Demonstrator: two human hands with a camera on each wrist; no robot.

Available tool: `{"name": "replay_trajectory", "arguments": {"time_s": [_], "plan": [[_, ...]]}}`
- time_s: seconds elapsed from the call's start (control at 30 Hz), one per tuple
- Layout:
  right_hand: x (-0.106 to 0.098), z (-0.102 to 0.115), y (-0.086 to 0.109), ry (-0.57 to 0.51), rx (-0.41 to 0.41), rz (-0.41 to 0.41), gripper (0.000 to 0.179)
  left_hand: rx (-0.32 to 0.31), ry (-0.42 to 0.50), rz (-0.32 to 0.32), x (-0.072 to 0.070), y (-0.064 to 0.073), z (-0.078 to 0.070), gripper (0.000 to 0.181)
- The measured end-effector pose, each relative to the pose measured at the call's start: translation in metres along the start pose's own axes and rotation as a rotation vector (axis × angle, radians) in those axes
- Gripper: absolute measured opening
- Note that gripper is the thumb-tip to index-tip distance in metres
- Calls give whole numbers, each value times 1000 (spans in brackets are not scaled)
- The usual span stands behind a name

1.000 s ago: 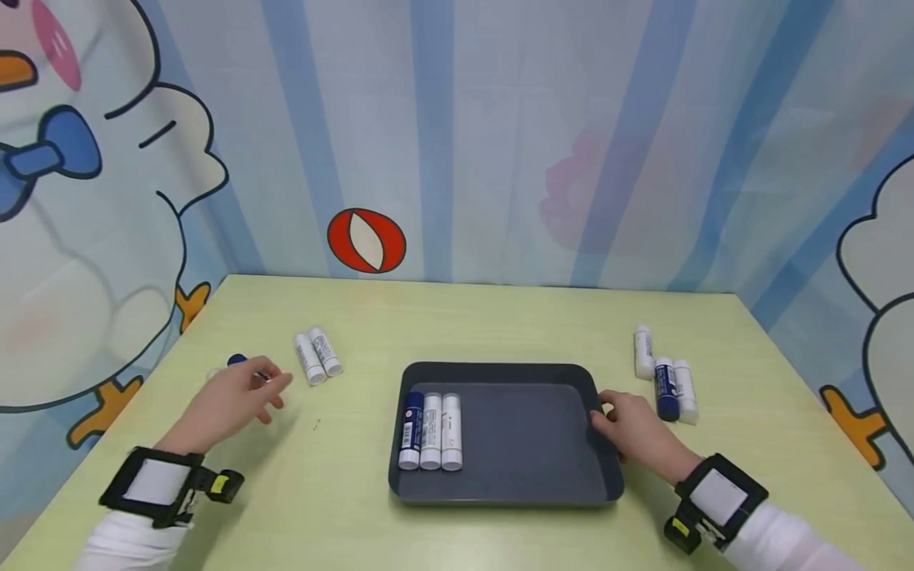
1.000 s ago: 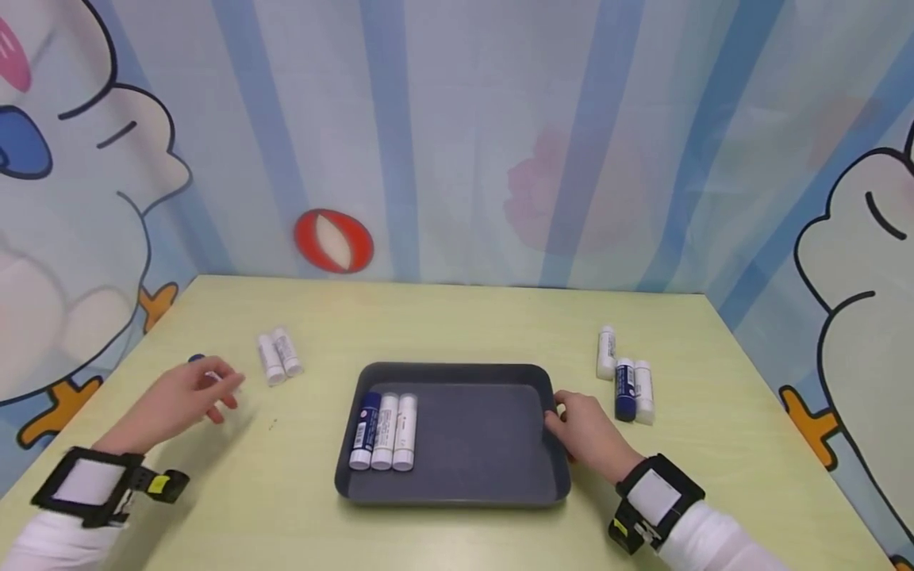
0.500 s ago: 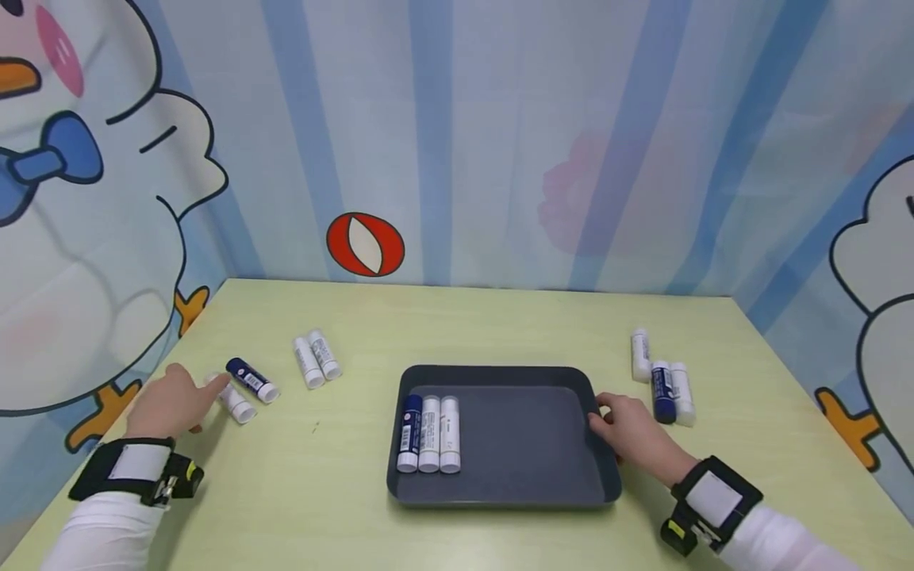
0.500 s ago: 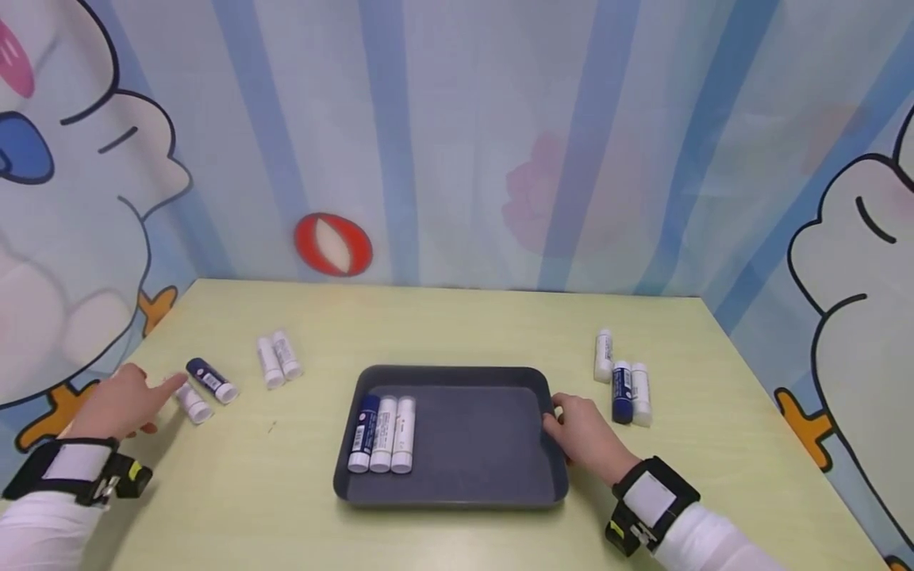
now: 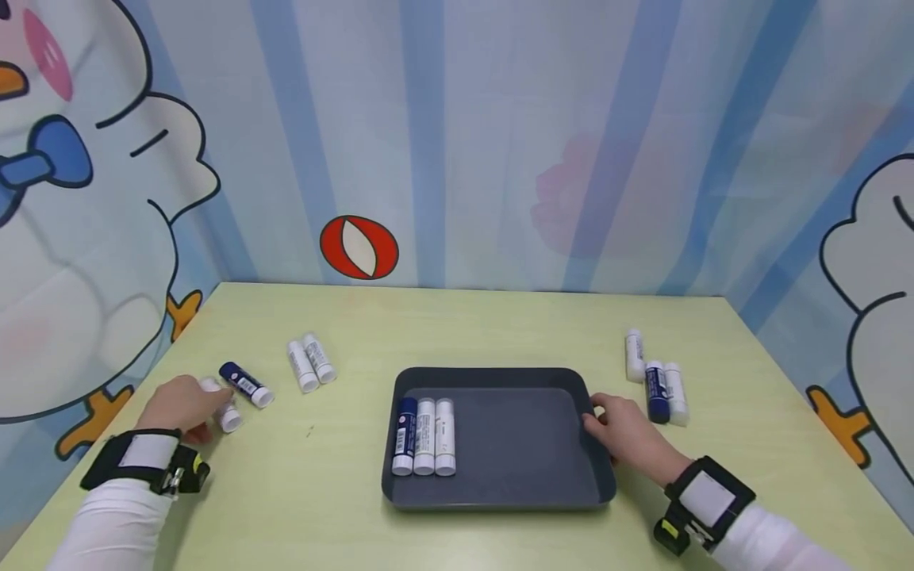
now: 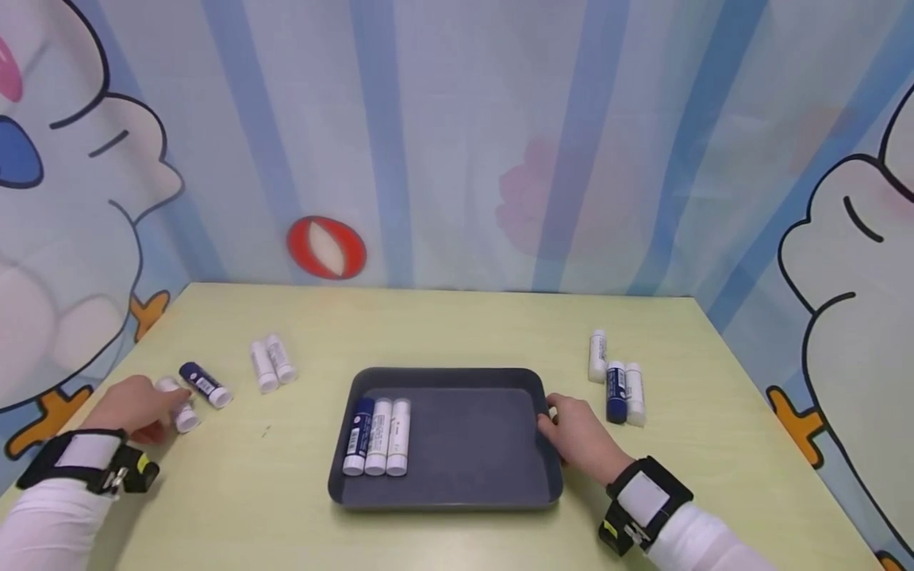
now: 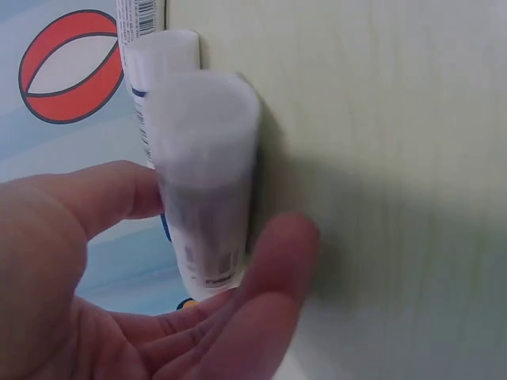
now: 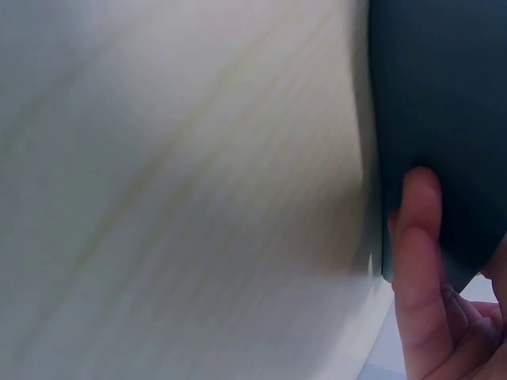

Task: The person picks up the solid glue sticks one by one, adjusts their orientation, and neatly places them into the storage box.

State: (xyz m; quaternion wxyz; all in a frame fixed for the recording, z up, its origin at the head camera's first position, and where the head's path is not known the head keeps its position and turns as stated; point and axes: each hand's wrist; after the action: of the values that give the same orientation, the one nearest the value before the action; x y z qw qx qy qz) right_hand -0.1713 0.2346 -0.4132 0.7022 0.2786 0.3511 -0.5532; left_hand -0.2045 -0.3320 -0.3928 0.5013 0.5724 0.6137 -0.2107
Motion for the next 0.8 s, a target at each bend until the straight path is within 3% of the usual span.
{"name": "replay_trajectory", "arguments": {"time_s": [0.4,0.67,0.8], "plan": [[-1,1,0,-4,-7,-4,30,-50,48,73,-4,-5,6,44],[-1,0,-1,5,8,14,33,-29,235,131,-2,-8,16,58],[-1,0,0,8,7,10,32,26,351,115,8,-29,23,82]]}}
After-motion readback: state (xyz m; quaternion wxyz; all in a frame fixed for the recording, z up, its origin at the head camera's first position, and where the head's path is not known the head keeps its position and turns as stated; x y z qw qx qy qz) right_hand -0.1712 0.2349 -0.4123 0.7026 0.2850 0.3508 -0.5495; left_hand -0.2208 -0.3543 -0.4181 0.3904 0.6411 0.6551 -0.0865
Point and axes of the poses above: each hand's wrist, its own y-axis away from the middle knuckle, its own x-axis out of the palm, z = x × y, and after that the axes turned 6 degrees about -x, right-handed
